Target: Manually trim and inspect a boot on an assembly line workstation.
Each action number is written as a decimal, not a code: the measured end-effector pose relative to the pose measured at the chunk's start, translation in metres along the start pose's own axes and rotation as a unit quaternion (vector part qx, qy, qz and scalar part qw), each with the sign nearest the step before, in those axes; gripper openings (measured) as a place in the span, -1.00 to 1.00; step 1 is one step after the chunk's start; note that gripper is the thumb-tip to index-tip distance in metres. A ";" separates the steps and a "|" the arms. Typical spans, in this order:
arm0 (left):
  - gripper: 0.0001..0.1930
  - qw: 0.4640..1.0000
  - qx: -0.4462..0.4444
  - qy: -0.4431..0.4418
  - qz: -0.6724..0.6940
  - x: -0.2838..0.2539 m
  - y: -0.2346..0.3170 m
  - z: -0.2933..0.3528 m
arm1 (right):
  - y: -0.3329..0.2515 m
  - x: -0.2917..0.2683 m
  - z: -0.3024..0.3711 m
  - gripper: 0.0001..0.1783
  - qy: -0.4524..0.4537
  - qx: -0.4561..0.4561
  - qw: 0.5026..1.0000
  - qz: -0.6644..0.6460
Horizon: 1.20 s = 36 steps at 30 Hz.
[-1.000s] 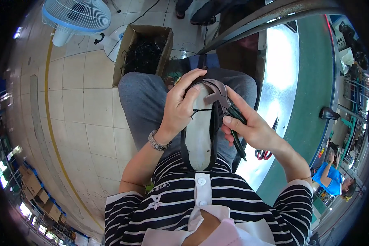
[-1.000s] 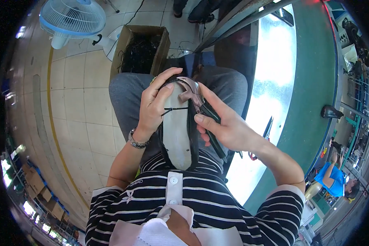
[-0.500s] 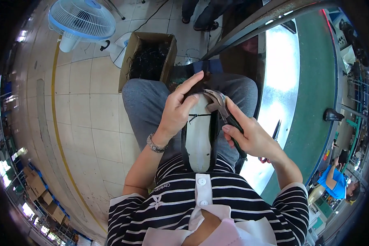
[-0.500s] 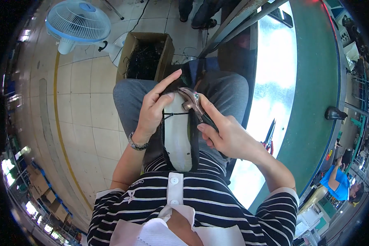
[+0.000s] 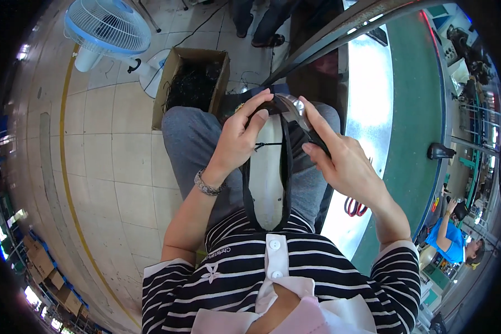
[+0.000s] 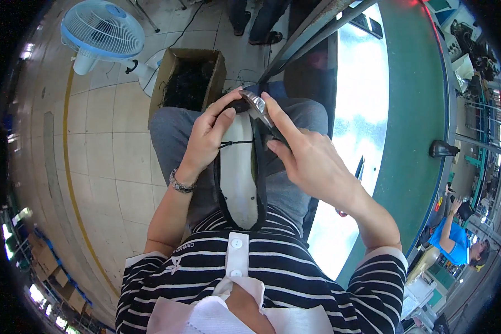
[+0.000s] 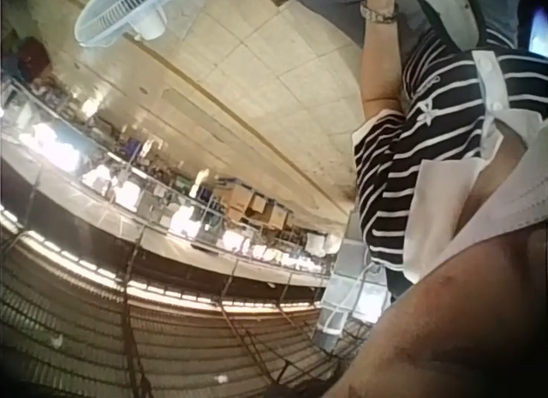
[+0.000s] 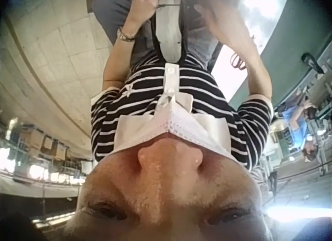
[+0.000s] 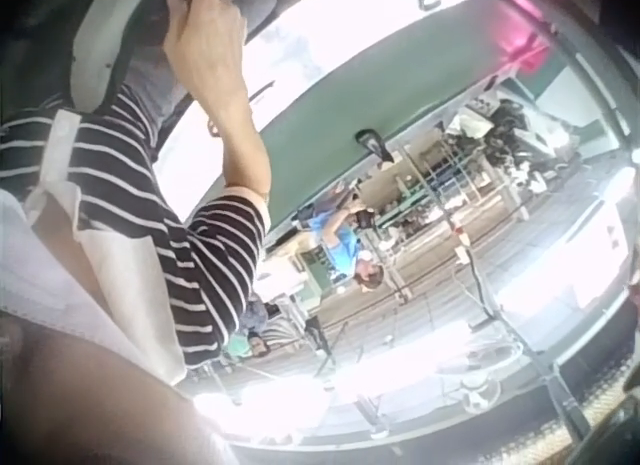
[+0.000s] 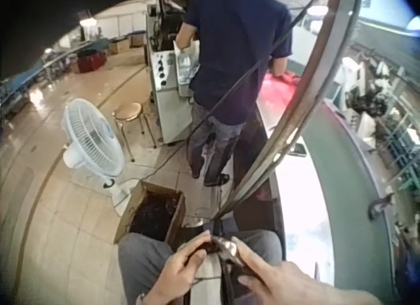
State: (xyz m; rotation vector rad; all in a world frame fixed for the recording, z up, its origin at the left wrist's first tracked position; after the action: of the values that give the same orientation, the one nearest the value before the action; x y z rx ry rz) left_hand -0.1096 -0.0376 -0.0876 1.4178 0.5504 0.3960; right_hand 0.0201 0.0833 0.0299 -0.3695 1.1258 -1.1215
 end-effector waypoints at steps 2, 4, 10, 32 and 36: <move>-0.64 1.000 0.001 -0.009 -0.001 -0.002 -0.001 -0.002 | -0.006 -0.001 -0.003 -0.25 0.050 -0.048 0.996 0.046; -0.64 0.999 0.005 -0.030 -0.014 -0.003 0.003 -0.001 | -0.011 -0.002 -0.001 -0.25 0.132 -0.129 0.983 0.026; -0.61 0.998 0.008 -0.044 0.033 -0.003 -0.008 -0.004 | 0.013 0.025 -0.021 -0.22 0.087 -0.021 0.986 0.140; -0.42 0.989 -0.013 -0.094 0.112 -0.018 -0.008 0.011 | 0.004 0.020 -0.020 -0.20 0.114 -0.176 0.949 0.234; -0.10 0.978 -0.089 -0.068 0.178 -0.024 -0.018 0.047 | -0.003 0.018 -0.005 -0.23 0.250 -0.302 0.910 0.130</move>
State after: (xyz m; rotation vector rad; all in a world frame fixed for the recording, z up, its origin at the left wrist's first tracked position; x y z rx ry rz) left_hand -0.1029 -0.0917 -0.0994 1.3579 0.1425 0.6142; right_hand 0.0139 0.0681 0.0209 -0.4006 1.9281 -0.6155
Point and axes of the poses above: each hand's wrist, its own z-axis away from the middle knuckle, its own x-axis out of the palm, y = z × x, the point moved 3 cm from there along -z, towards the middle knuckle, and after that the axes turned 12 degrees about -z, right-handed, at the moved point
